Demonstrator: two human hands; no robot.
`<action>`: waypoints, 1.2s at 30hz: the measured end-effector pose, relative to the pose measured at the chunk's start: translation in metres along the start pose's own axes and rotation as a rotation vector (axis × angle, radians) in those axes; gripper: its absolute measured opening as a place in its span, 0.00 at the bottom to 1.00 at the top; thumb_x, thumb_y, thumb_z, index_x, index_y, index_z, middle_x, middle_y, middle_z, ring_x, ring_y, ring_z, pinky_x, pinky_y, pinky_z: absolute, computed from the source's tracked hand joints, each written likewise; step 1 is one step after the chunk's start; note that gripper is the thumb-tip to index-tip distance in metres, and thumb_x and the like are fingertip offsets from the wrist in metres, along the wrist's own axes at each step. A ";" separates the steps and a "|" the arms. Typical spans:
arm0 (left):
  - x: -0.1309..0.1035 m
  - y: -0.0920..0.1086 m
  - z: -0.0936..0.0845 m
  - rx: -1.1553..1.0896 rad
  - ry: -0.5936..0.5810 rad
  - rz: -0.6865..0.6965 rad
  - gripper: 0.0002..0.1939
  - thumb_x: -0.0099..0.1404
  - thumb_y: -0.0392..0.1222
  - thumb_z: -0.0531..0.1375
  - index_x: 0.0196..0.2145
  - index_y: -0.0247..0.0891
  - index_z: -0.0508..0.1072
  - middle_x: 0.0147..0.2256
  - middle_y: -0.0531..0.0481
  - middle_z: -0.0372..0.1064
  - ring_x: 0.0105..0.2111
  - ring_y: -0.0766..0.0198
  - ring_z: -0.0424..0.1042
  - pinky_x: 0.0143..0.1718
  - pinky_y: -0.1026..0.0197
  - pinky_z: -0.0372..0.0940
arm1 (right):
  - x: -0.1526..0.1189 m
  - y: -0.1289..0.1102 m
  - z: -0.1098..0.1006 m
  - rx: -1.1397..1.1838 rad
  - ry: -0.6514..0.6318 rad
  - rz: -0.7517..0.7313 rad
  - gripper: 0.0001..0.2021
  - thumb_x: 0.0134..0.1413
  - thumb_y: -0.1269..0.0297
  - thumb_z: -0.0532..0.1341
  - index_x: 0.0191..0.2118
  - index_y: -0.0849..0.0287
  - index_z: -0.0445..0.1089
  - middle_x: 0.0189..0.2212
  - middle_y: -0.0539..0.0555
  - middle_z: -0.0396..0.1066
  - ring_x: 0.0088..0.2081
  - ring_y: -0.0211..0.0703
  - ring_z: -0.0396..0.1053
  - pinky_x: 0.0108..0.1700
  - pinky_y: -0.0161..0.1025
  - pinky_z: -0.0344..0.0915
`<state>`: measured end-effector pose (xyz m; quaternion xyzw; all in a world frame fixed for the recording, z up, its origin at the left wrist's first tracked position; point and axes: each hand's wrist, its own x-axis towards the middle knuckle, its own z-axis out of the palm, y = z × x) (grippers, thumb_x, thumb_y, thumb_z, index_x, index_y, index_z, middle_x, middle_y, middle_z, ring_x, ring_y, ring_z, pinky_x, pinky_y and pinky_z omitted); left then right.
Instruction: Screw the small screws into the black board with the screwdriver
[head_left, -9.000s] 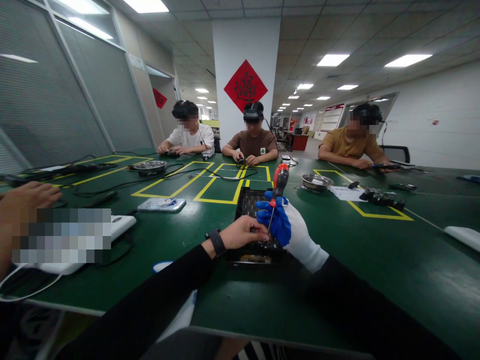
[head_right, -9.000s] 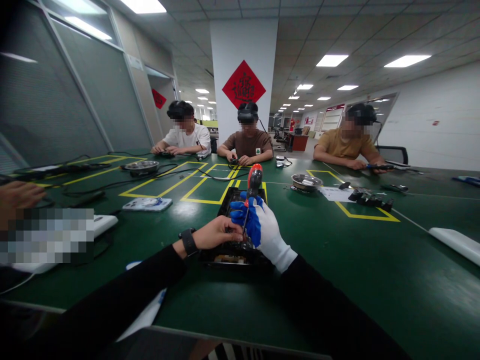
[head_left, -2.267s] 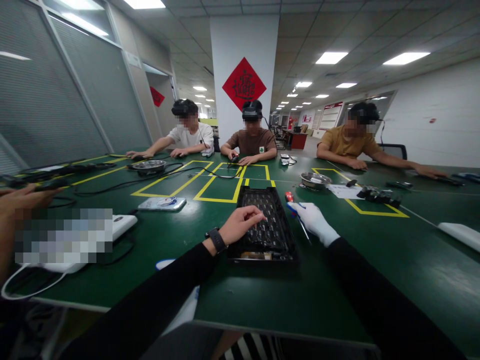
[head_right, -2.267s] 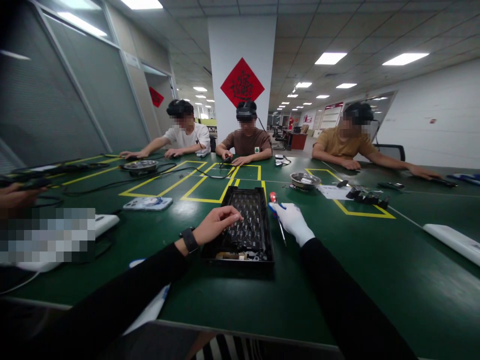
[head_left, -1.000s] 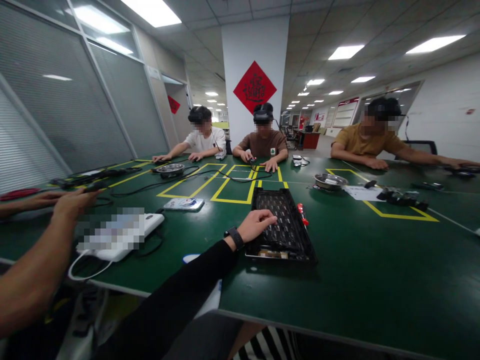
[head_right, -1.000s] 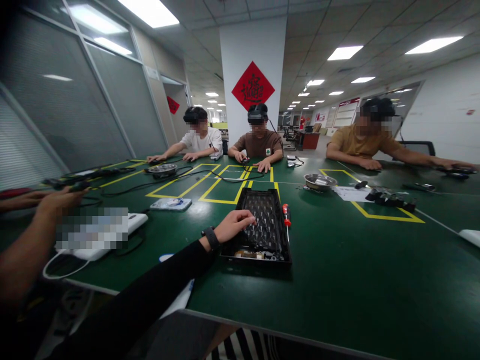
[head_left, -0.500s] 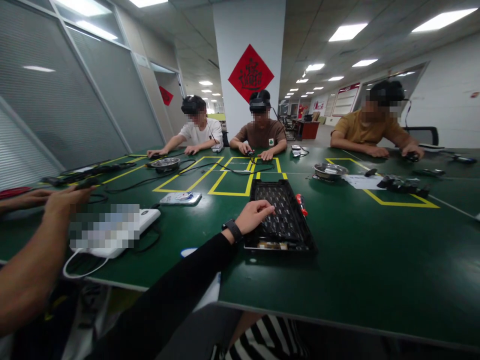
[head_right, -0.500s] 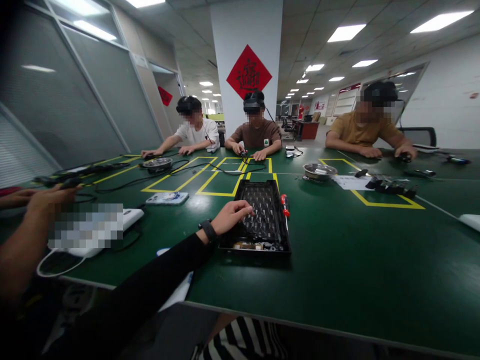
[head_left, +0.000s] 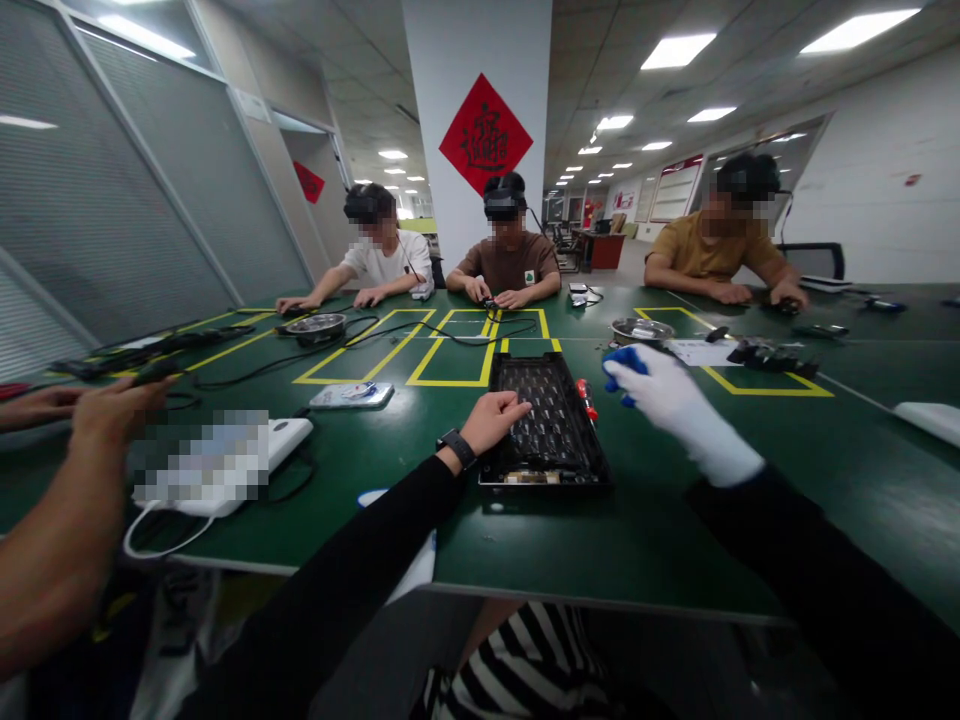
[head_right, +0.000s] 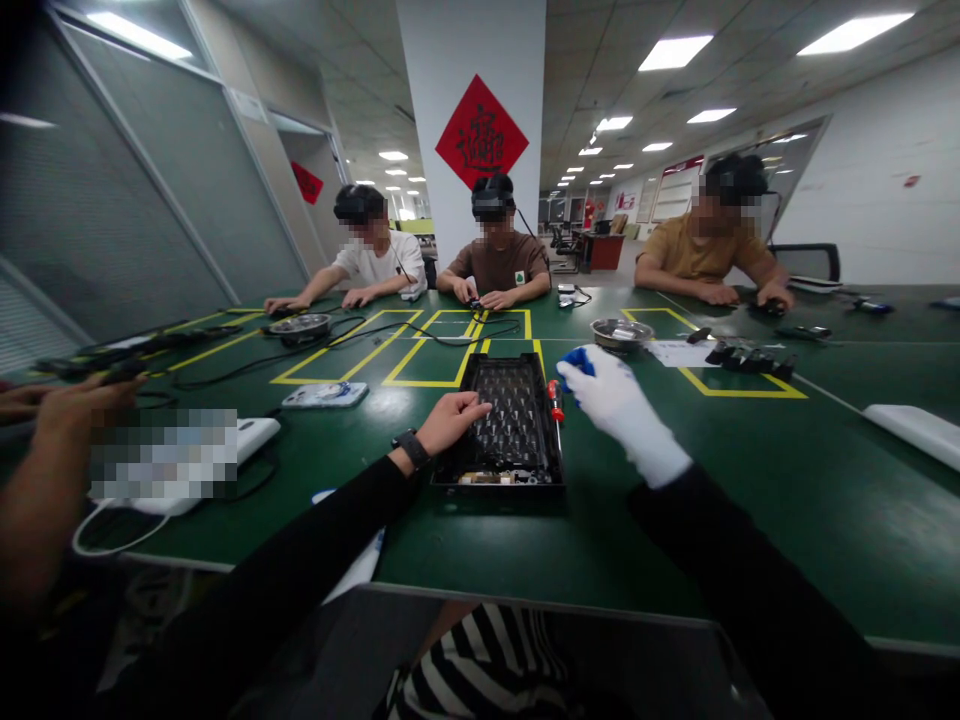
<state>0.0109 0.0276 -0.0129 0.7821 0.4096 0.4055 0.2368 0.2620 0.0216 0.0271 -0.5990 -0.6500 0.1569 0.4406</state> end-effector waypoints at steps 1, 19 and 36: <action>0.000 0.000 0.000 0.005 0.001 -0.002 0.22 0.57 0.51 0.52 0.16 0.36 0.48 0.17 0.58 0.43 0.19 0.74 0.46 0.22 0.68 0.44 | 0.003 0.005 0.005 -0.098 -0.052 0.027 0.18 0.48 0.53 0.57 0.39 0.62 0.66 0.36 0.56 0.68 0.37 0.44 0.66 0.40 0.43 0.62; 0.026 -0.003 0.001 -0.027 -0.280 -0.231 0.16 0.52 0.52 0.55 0.21 0.34 0.63 0.18 0.55 0.61 0.18 0.72 0.58 0.21 0.68 0.52 | 0.029 0.011 0.004 -0.169 0.003 0.182 0.24 0.45 0.45 0.52 0.37 0.64 0.65 0.30 0.59 0.69 0.29 0.42 0.67 0.29 0.37 0.62; 0.011 -0.001 0.008 0.032 -0.203 0.052 0.10 0.56 0.44 0.55 0.30 0.34 0.69 0.22 0.54 0.62 0.22 0.71 0.59 0.24 0.69 0.54 | -0.014 0.004 0.042 0.950 0.335 0.333 0.21 0.44 0.48 0.55 0.41 0.57 0.62 0.23 0.48 0.69 0.17 0.30 0.62 0.17 0.27 0.58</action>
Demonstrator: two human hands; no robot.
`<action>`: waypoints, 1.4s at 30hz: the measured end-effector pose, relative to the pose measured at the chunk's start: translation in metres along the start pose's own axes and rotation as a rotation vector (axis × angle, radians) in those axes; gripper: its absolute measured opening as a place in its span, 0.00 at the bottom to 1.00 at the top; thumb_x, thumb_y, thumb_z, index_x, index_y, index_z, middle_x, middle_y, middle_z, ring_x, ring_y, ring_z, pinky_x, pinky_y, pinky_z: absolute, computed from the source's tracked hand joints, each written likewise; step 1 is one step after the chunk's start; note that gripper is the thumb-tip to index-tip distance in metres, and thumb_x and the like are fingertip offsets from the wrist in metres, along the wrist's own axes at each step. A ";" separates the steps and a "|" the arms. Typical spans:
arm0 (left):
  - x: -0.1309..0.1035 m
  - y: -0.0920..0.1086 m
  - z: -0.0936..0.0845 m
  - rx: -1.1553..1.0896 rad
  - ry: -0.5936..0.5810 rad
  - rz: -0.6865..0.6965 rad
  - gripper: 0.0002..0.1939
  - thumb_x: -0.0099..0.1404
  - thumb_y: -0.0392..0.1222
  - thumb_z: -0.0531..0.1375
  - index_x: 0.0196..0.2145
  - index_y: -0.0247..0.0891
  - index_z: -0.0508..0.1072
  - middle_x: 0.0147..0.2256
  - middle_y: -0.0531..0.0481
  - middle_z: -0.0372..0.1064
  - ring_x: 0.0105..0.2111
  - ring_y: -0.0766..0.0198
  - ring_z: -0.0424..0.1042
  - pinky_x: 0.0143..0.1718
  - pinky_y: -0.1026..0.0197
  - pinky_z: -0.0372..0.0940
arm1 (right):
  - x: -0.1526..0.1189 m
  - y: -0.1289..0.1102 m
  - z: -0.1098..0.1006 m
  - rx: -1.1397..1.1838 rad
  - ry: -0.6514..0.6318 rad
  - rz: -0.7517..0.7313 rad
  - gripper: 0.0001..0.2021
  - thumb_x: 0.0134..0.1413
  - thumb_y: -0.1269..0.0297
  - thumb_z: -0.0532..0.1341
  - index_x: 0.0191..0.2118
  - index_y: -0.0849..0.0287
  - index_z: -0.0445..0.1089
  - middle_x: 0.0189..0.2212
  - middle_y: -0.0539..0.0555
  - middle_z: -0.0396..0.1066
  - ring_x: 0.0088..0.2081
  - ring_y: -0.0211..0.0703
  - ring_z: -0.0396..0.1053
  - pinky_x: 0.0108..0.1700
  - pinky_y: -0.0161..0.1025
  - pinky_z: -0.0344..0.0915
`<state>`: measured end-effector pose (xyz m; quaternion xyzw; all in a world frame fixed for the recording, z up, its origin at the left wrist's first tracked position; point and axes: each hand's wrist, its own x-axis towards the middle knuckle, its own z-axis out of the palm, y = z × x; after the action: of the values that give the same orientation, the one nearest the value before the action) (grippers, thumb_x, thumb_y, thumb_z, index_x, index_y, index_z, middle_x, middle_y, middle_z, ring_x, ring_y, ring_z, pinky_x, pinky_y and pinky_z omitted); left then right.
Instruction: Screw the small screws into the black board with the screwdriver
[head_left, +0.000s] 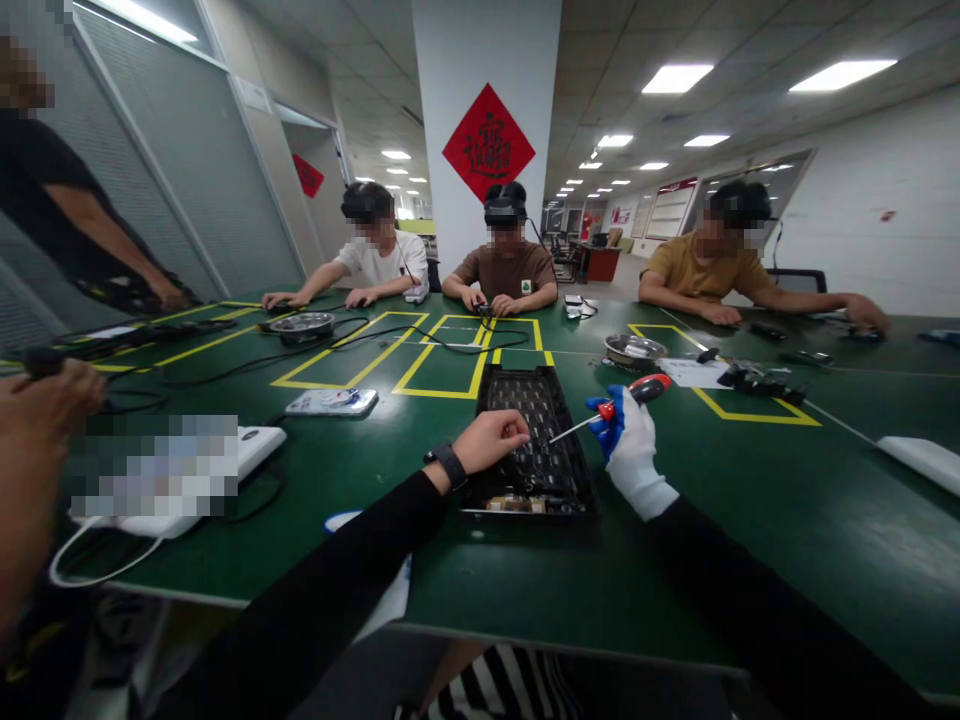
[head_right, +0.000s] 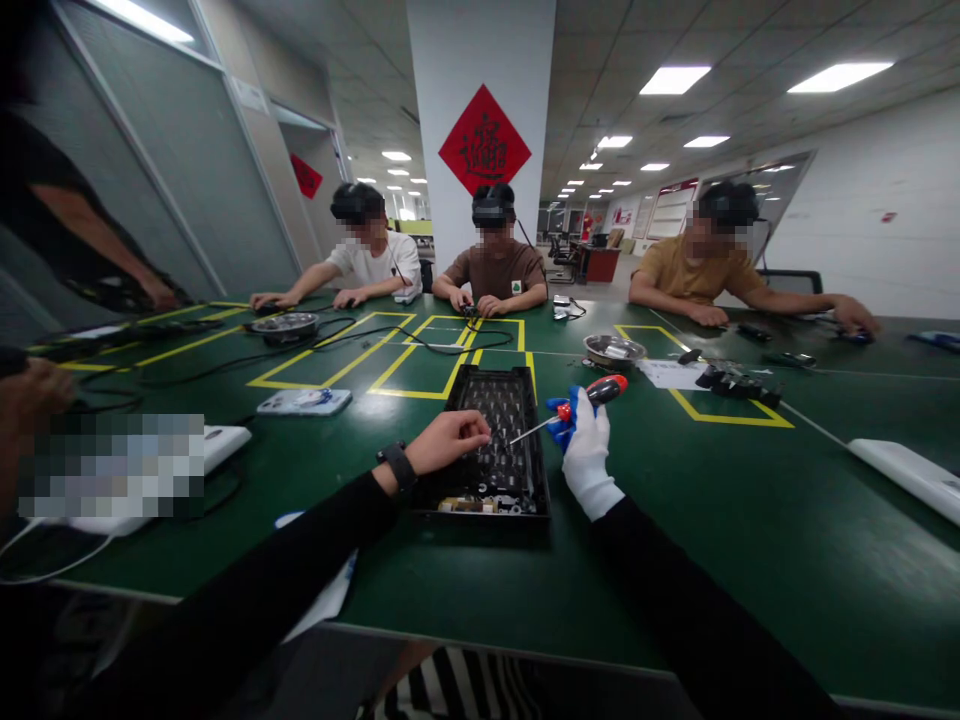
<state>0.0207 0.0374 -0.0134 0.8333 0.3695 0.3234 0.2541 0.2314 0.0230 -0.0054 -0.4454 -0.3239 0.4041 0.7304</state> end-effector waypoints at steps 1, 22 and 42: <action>-0.001 0.001 0.001 0.014 -0.019 0.007 0.10 0.56 0.44 0.55 0.30 0.34 0.70 0.22 0.54 0.62 0.22 0.71 0.59 0.24 0.69 0.54 | 0.005 0.001 -0.003 -0.015 0.010 0.024 0.21 0.44 0.48 0.55 0.40 0.58 0.63 0.21 0.47 0.68 0.16 0.30 0.61 0.16 0.27 0.57; -0.005 0.007 -0.001 0.223 0.001 -0.080 0.23 0.60 0.54 0.48 0.19 0.35 0.67 0.18 0.53 0.59 0.20 0.70 0.54 0.24 0.67 0.47 | -0.002 -0.023 0.008 -1.559 -0.544 -0.822 0.19 0.55 0.53 0.46 0.47 0.53 0.64 0.42 0.56 0.67 0.44 0.46 0.61 0.42 0.39 0.55; -0.006 0.007 -0.002 0.200 0.057 -0.034 0.22 0.61 0.53 0.46 0.22 0.35 0.68 0.20 0.53 0.61 0.22 0.69 0.57 0.25 0.67 0.50 | -0.014 0.006 0.025 -1.200 -0.717 -0.583 0.10 0.52 0.60 0.52 0.38 0.55 0.66 0.33 0.51 0.70 0.35 0.39 0.67 0.38 0.36 0.59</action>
<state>0.0192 0.0292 -0.0095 0.8386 0.4213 0.3038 0.1644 0.2024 0.0220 -0.0025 -0.5041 -0.8105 0.0690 0.2901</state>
